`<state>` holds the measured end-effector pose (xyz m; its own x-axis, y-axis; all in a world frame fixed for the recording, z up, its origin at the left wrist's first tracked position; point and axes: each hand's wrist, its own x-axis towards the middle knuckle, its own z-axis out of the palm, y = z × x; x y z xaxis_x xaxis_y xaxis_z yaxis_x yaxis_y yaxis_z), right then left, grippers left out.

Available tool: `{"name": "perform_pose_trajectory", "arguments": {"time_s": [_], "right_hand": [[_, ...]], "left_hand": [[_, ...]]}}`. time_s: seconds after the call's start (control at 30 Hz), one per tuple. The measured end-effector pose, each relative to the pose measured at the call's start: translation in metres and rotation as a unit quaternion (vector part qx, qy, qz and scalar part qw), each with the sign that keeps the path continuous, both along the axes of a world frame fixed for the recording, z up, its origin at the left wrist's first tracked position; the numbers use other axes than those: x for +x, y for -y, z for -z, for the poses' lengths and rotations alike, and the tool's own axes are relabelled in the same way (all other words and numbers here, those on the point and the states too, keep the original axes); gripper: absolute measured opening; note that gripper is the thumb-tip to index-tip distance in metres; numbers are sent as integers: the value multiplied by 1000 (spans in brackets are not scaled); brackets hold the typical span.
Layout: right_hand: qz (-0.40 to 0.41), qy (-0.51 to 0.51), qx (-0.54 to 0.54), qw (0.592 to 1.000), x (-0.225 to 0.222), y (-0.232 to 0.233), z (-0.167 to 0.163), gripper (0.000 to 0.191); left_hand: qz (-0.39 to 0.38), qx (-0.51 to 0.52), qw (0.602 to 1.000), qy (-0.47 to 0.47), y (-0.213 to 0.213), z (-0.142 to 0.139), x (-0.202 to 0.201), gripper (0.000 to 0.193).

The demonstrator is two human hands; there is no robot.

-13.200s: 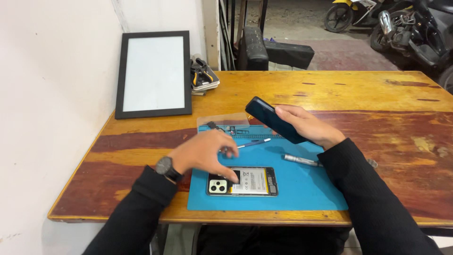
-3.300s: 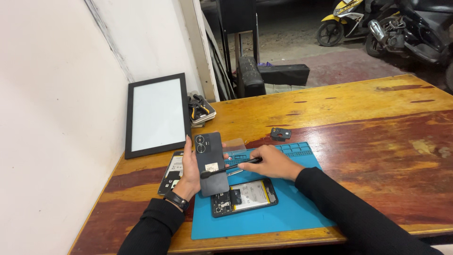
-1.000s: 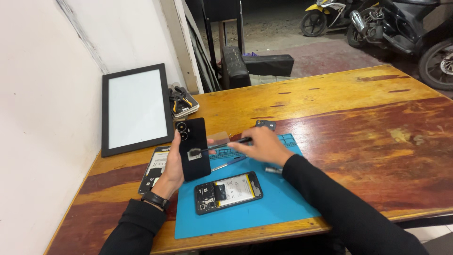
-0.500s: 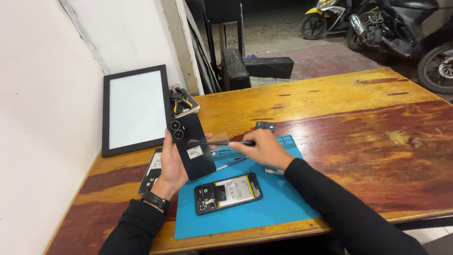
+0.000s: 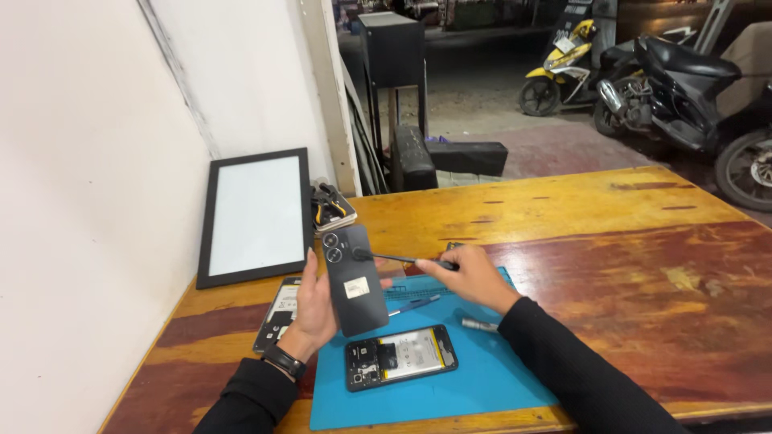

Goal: The person disassembles a smartphone by removing the back cover and using a prying tool to separate components. They handle the phone body, back cover, and internal parts on a blue mat while using a screwdriver and prying tool.

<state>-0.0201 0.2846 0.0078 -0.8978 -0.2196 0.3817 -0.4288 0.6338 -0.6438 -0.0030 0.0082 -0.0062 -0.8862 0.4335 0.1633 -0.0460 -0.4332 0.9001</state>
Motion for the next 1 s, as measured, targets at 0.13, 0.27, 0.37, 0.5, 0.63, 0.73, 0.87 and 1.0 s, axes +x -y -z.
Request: {"name": "perform_pose_trajectory", "arguments": {"time_s": [0.13, 0.27, 0.37, 0.5, 0.63, 0.73, 0.87, 1.0], "right_hand": [[-51, 20, 14, 998, 5, 9, 7, 57], [-69, 27, 35, 997, 9, 13, 11, 58], [-59, 19, 67, 996, 9, 11, 8, 56], [-80, 6, 80, 994, 10, 10, 8, 44], [-88, -20, 67, 994, 8, 8, 14, 34], [-81, -76, 57, 992, 4, 6, 17, 27], [-41, -62, 80, 994, 1, 2, 16, 23], [-43, -105, 52, 992, 1, 0, 13, 26]], "left_hand": [[54, 7, 998, -40, -2, 7, -3, 95], [25, -82, 994, -63, -2, 26, -7, 75], [-44, -85, 988, -117, -8, 35, -10, 56], [-193, -207, 916, -286, -11, 26, -1, 48], [-247, -356, 772, -465, -9, 5, 15, 61], [-264, -475, 609, -578, -12, -4, 23, 66], [-231, -458, 573, -639, -21, -4, 28, 77], [-219, -447, 582, -643, -23, -2, 27, 81]]}}
